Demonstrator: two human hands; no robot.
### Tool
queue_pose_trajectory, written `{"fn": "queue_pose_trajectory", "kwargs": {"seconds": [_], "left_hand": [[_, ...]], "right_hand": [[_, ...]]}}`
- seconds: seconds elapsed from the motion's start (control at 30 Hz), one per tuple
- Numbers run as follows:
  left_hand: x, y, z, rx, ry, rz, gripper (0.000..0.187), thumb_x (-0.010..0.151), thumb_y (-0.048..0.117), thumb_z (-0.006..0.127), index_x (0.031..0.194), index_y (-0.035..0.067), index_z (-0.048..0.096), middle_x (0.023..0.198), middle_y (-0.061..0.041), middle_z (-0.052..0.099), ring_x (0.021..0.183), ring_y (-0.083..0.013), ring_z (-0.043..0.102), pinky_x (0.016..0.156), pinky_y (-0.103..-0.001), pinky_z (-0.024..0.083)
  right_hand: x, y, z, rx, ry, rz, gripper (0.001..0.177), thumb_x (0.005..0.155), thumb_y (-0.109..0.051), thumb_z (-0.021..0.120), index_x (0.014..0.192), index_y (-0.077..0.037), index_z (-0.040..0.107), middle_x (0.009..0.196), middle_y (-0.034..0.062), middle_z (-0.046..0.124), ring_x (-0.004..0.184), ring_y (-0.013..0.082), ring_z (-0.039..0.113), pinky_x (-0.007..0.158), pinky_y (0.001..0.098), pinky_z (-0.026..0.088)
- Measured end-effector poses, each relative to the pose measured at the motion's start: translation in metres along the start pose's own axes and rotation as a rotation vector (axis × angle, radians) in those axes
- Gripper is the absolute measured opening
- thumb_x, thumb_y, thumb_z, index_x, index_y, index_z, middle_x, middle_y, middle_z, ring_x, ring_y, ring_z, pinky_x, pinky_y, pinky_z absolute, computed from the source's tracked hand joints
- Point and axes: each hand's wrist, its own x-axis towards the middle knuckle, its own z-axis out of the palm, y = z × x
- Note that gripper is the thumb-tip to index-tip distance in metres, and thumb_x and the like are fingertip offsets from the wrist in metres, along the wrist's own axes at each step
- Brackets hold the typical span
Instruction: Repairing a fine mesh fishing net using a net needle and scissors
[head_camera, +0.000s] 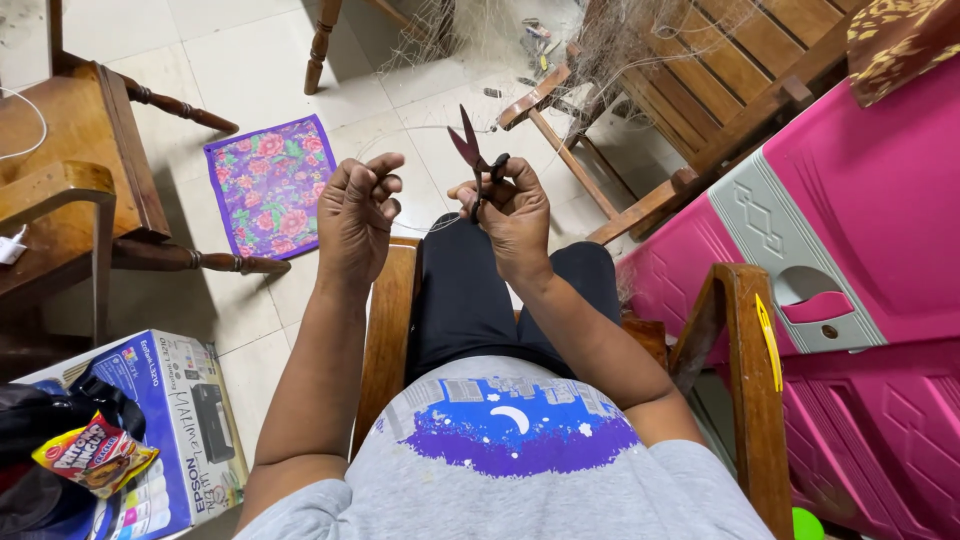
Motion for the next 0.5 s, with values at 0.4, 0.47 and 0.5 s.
{"fn": "queue_pose_trajectory", "kwargs": {"seconds": [0.4,0.47,0.5], "left_hand": [[-0.002,0.009,0.044,0.398,0.002,0.261,0.053,0.114,0.001,0.083,0.101,0.023,0.036,0.125,-0.028,0.089,0.077,-0.0104,0.073,0.065,-0.019,0.041],[-0.004,0.01,0.051,0.39,0.008,0.257,0.056,0.112,0.002,0.085,0.103,0.024,0.035,0.122,-0.028,0.089,0.08,-0.0096,0.074,0.068,-0.019,0.045],[-0.006,0.01,0.055,0.383,0.014,0.248,0.059,0.111,0.003,0.088,0.104,0.024,0.034,0.12,-0.029,0.09,0.083,-0.0089,0.075,0.072,-0.019,0.048]], "right_hand": [[-0.015,0.01,0.006,-0.084,0.008,0.104,0.037,0.1,0.0,0.097,0.115,-0.016,0.067,0.097,0.0224,0.09,0.072,0.016,0.085,0.056,0.0165,0.055],[-0.019,0.013,0.003,-0.078,0.001,0.112,0.037,0.1,0.0,0.097,0.115,-0.016,0.067,0.098,0.0228,0.09,0.072,0.0163,0.085,0.057,0.0162,0.055],[-0.021,0.015,0.002,-0.071,-0.002,0.121,0.037,0.1,-0.001,0.097,0.116,-0.016,0.067,0.098,0.0233,0.09,0.073,0.0167,0.085,0.057,0.0158,0.054]]}}
